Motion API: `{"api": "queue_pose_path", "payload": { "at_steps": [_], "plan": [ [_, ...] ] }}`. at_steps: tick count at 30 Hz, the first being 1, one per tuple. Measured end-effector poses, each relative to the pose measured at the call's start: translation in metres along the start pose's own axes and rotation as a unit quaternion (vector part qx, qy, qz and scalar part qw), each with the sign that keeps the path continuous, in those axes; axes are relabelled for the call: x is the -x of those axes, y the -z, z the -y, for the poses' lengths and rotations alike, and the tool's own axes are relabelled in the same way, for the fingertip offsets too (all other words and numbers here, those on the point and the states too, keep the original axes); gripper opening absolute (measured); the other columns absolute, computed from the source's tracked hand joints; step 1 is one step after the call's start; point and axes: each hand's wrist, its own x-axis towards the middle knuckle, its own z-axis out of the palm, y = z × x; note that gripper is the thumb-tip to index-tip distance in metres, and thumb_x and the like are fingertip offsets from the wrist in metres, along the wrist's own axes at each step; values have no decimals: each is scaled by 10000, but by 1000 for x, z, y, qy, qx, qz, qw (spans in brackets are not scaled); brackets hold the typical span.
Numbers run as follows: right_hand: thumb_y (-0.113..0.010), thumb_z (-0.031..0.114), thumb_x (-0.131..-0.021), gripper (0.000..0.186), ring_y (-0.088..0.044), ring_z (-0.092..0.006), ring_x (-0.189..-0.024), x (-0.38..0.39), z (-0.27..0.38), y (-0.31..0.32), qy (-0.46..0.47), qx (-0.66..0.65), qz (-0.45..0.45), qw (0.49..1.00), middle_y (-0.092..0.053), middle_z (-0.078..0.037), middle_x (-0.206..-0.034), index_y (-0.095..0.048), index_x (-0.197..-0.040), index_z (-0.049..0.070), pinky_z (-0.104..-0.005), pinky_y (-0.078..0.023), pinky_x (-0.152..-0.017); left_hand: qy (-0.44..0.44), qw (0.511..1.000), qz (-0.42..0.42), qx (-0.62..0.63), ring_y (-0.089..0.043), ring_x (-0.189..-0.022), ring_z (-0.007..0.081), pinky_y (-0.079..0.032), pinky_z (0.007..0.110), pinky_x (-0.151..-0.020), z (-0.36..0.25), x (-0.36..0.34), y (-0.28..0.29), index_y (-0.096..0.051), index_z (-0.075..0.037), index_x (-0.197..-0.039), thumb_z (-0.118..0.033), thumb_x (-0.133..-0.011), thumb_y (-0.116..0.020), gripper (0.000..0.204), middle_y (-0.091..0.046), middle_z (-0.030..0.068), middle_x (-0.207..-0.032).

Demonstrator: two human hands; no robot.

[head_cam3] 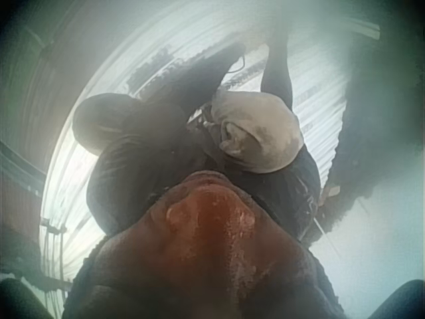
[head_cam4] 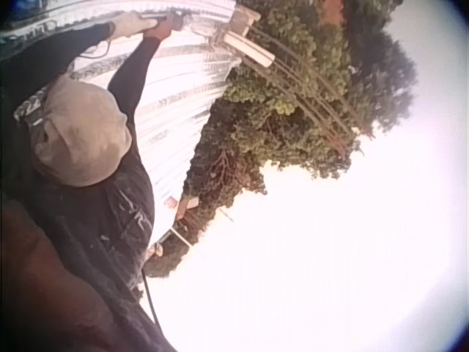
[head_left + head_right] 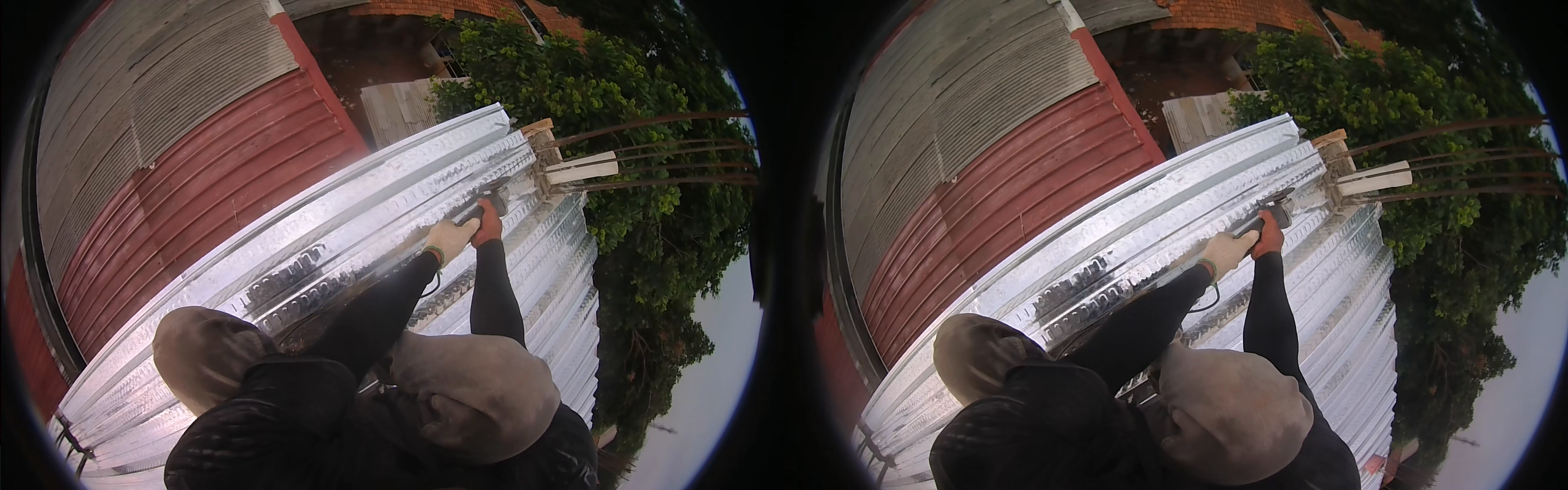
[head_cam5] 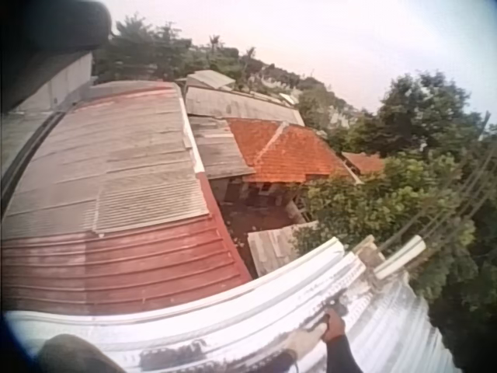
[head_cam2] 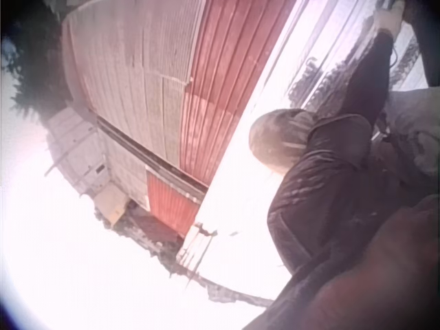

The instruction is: The person uses an angle grinder to smooth or cut a corrugated metal roof sheet while standing on the roof. The worker holds the grinder with both hands and moves it along the metal surface, producing sparks. The camera is head-mounted, showing the hands and tool from above.

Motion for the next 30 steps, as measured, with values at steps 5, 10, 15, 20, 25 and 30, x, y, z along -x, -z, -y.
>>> {"api": "queue_pose_path", "payload": {
  "at_steps": [5, 10, 15, 20, 25, 30],
  "plan": [
    [-847, 176, -879, 293, -734, -309, -890, 11, 1, -1, -8, -23, -3, 1000, -720, -95, -1033, -717, -1106, 44, -506, -620, -805, 1, 1000, -12, -15, -791, -751, 336, -601, 458, -732, 2, 1, -3, -792, 54, -851, -753, -914, -671, 818, -740, 205, -713],
    [-851, 182, -879, 303, -722, -314, -870, 7, 10, 7, 3, -11, 0, 1000, -708, -100, -1018, -714, -1106, 34, -520, -621, -790, -12, 1000, -4, -9, -769, -689, 309, -590, 446, -686, 10, -13, -20, -774, 49, -818, -741, -920, -681, 802, -730, 181, -696],
    [-858, 176, -875, 309, -713, -311, -840, -6, 14, 19, 6, -6, -8, 1000, -699, -106, -996, -711, -1100, 23, -513, -622, -768, -7, 1000, -3, 24, -751, -659, 273, -575, 427, -646, 5, -11, -30, -760, 51, -808, -705, -928, -710, 767, -723, 163, -689],
    [-859, 173, -878, 299, -725, -315, -833, -6, 8, 15, -4, -5, -6, 1000, -718, -110, -988, -718, -1096, 24, -512, -626, -762, 5, 1000, -9, 13, -752, -662, 277, -578, 430, -649, 8, -14, -26, -764, 65, -829, -709, -928, -707, 783, -725, 170, -694],
    [-858, 171, -882, 288, -745, -324, -844, -12, 11, 16, -6, -7, -8, 1000, -741, -113, -987, -726, -1092, 23, -513, -628, -769, 6, 1000, -4, 7, -755, -665, 286, -580, 432, -656, 5, -16, -28, -769, 71, -841, -712, -933, -698, 792, -729, 174, -698],
    [-858, 170, -882, 310, -745, -328, -849, -5, 11, 10, -17, 1, -3, 1000, -739, -116, -998, -720, -1112, 16, -509, -628, -786, 4, 1000, -7, 7, -756, -666, 285, -580, 434, -657, 8, -17, -27, -765, 68, -843, -707, -945, -690, 785, -730, 173, -700]
  ]
}}
